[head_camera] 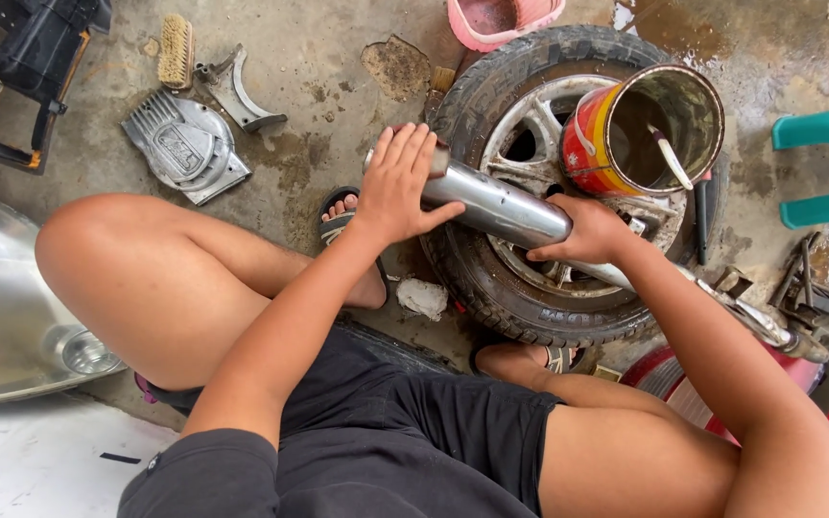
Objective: The person sits on the ground and scrubs a metal exhaust pipe using a small piece of abrasive material. The pipe is held over a tire, and the person repeatedly rubs the surface to remove dirt and grime.
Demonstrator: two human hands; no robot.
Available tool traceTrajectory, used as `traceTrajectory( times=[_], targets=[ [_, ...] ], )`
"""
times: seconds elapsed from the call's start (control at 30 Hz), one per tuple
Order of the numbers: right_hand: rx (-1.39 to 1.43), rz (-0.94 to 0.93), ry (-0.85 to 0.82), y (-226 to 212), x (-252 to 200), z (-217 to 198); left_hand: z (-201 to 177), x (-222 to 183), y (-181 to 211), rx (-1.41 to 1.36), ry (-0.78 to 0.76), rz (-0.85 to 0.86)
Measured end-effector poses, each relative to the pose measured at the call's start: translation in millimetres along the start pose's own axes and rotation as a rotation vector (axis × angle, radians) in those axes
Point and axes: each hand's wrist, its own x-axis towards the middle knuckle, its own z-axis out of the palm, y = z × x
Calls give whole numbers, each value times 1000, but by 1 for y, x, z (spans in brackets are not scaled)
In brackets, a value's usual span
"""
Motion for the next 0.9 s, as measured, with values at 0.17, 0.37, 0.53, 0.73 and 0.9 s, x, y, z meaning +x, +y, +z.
traceTrajectory(
  times=[0.17, 0.37, 0.53, 0.73, 0.9],
  targets=[
    [0, 3, -3, -6, -2, -3, -7, 10, 13, 34, 80, -50],
    [-37, 11, 1, 10, 7, 10, 1, -36, 16, 71, -42, 110],
    [-47, 17, 16, -5, -5, 4, -20, 5, 5, 41, -145, -46],
    [-62, -17, 16, -8, -8, 4, -32, -35, 14, 51, -34, 29],
    [-73, -46, 15, -2, -5, 8, -24, -42, 12, 78, -41, 8]
  ],
)
